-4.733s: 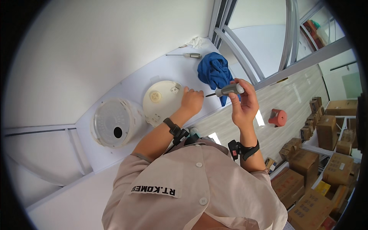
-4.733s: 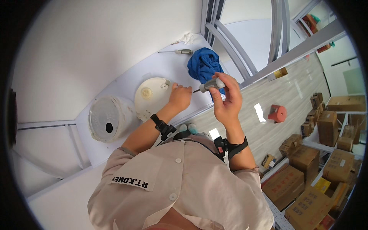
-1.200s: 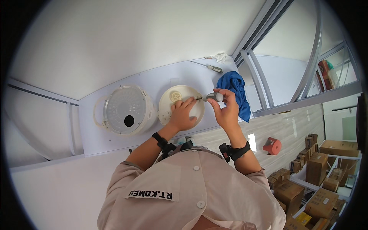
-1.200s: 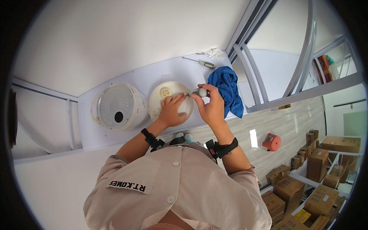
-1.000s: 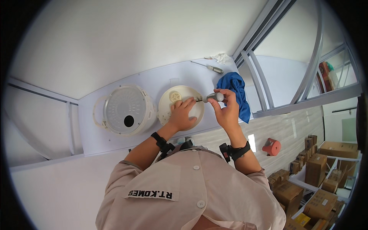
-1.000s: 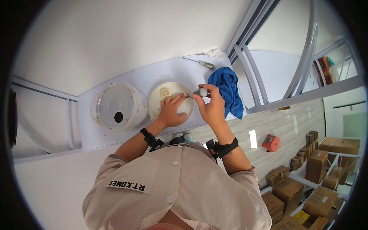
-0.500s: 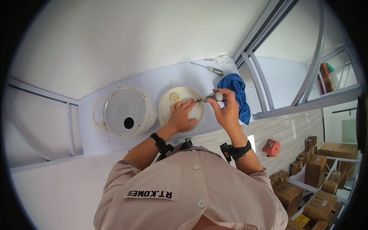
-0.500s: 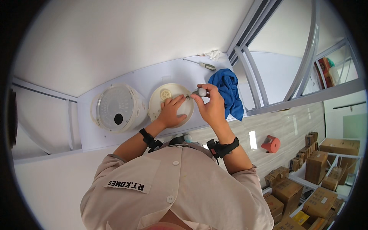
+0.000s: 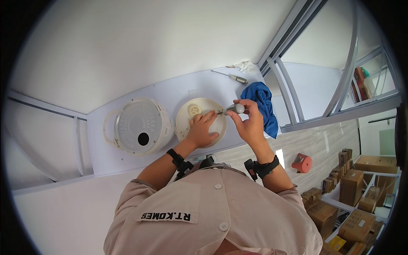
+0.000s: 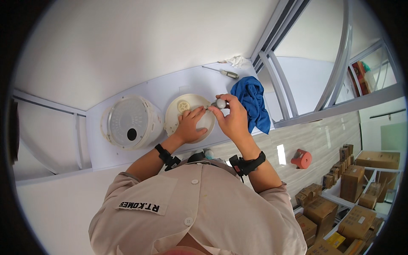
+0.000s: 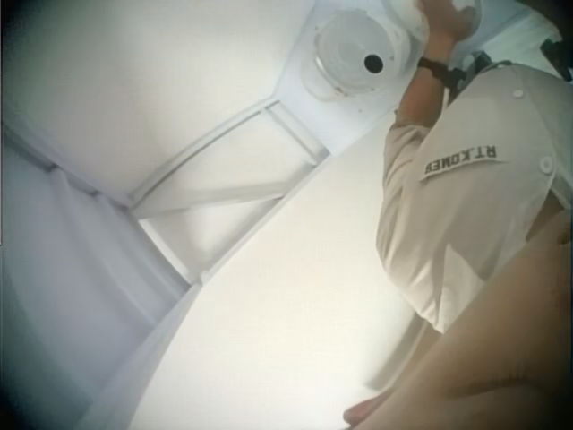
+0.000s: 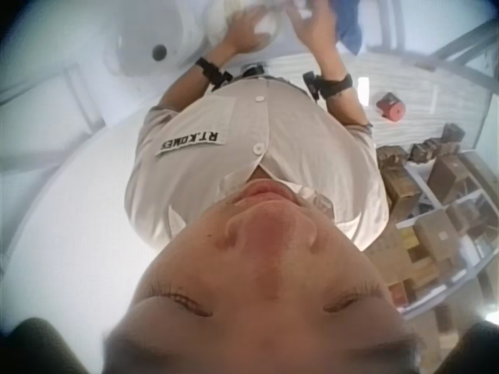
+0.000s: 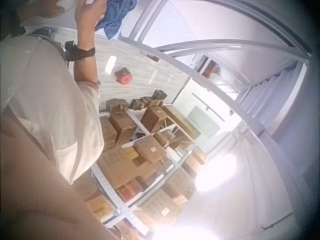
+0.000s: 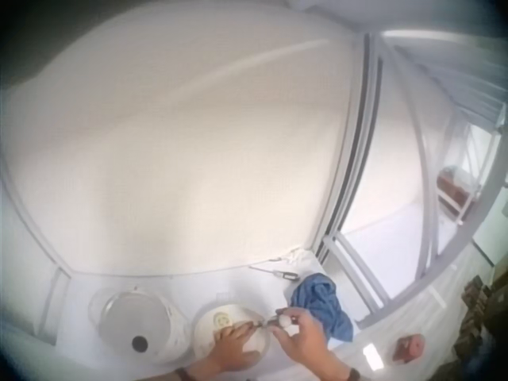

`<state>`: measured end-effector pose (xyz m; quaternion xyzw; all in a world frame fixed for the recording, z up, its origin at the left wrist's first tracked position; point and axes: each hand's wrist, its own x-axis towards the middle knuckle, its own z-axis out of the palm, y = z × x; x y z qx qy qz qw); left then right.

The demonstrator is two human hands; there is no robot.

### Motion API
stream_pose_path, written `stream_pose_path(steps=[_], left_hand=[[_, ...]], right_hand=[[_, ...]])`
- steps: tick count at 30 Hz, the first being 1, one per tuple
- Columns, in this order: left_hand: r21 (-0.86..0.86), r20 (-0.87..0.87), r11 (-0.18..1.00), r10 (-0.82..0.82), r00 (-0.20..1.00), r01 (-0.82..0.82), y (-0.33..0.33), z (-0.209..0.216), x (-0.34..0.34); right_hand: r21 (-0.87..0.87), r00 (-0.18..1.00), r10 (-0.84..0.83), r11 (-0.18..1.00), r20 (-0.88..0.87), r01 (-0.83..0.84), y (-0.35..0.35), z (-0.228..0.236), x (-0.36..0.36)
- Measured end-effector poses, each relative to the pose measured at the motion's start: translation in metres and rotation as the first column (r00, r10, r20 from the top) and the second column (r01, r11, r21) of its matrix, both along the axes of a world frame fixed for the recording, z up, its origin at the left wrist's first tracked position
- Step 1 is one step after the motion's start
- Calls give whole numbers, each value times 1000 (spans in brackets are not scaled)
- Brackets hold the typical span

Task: The person uses a screwdriver to remove screws from a white plastic lid, then places the lid onto a white bucket. The person continues to use the screwdriver to tighten screws into the lid, securing it to the bucket.

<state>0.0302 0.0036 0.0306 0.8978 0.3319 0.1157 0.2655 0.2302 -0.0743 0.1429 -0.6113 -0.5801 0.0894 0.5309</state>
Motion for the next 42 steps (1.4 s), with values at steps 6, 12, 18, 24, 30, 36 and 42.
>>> stream_pose_path(steps=[6,12,18,24,30,36,42], left_hand=[[3,19,1000,-1,1000,1,1,-3,0],[4,43,1000,-1,999,1,3,-5,-1],[20,70,1000,1,998,-2,2,-8,-1],[43,61,999,9,998,-12,3,-13,-1],[-4,85,1000,16,996,-15,1,-9,0],[12,81,1000,9,997,-10,2,-7,0],[-19,7,1000,0,1000,0,6,-7,0]], right_hand=[[-91,999,-26,995,43,29,2,7,-1],[25,992,53,998,112,-56,11,17,-5],[132,978,15,990,209,-43,14,19,-9],[62,945,-138,990,298,124,10,26,-14],[55,969,-145,989,198,137,16,21,-11],[39,973,184,981,139,-191,13,27,1],[95,961,73,990,265,-101,18,35,-16]])
